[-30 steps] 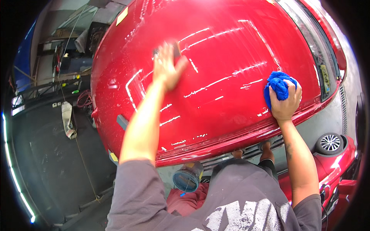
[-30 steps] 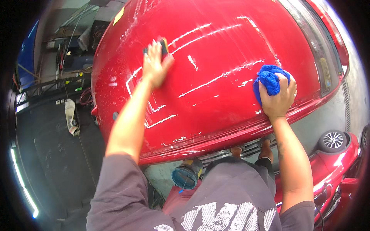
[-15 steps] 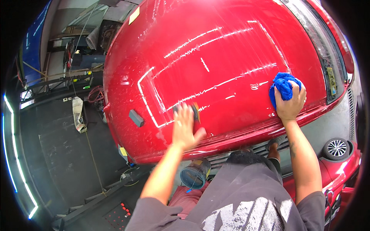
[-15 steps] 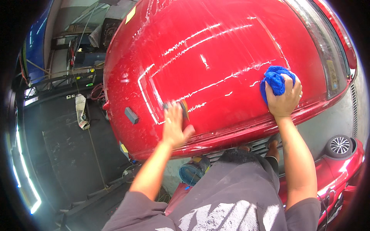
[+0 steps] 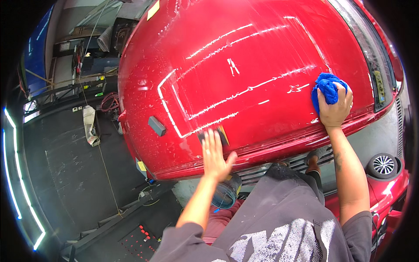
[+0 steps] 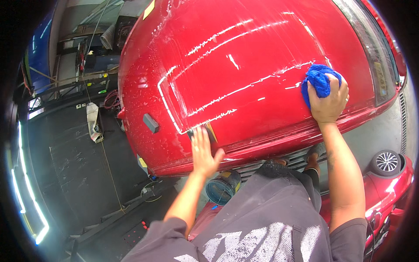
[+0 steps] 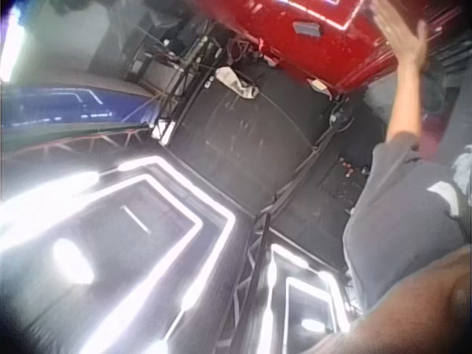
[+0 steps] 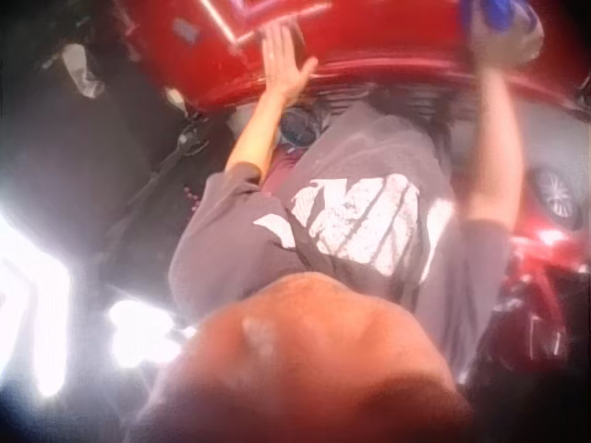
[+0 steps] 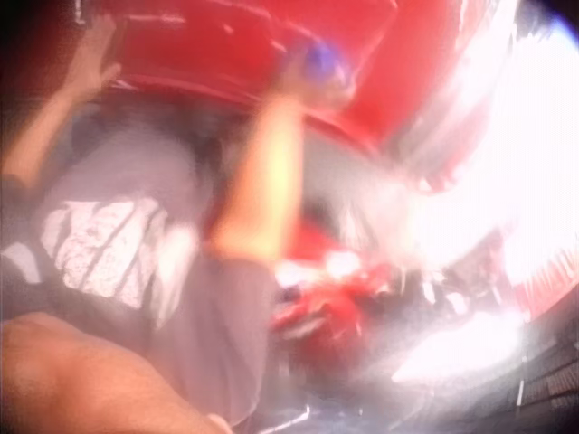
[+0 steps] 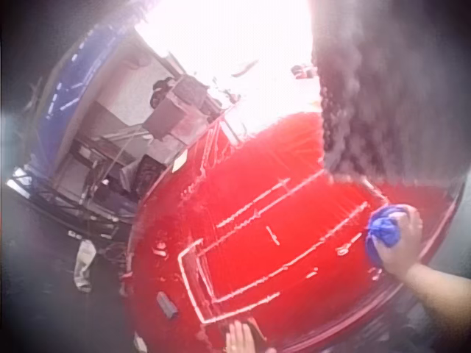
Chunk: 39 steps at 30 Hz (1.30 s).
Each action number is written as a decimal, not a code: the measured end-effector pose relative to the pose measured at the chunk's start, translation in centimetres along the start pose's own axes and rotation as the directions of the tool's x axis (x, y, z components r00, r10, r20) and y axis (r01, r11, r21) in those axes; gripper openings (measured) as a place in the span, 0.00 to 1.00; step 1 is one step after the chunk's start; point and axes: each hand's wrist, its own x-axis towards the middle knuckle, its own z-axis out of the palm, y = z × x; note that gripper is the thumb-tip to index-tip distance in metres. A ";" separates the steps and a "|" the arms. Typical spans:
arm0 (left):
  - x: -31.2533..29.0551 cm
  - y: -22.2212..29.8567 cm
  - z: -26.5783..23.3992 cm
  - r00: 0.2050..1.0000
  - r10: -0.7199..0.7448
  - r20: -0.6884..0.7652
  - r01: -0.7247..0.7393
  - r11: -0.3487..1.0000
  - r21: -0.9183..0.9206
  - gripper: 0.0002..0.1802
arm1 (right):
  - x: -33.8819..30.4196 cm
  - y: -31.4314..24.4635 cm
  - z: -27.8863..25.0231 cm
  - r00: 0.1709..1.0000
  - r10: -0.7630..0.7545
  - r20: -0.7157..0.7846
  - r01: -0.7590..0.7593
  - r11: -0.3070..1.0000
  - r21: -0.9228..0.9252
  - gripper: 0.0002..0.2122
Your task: The person cleans the hood of a red car using a blue microfiber cloth and a small black rectangular pad. They repeatedly wipe the surface in a systematic pattern, alternating between the cloth and the pad to remove residue or polish the paint.
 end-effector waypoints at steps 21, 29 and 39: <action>-6.0 0.7 -0.6 0.993 -0.049 0.103 0.054 0.997 -0.048 0.62 | -0.3 -0.1 0.1 1.000 0.003 0.000 -0.003 1.000 -0.002 0.27; 25.0 -12.1 -9.8 0.982 -0.127 -0.142 0.133 0.991 0.031 0.53 | -0.3 -1.0 0.5 0.999 -0.037 -0.006 0.037 0.998 0.059 0.27; 0.4 0.0 0.1 1.000 0.014 -0.013 -0.014 1.000 0.023 0.57 | -0.4 0.2 0.3 1.000 0.006 -0.003 -0.006 1.000 -0.002 0.27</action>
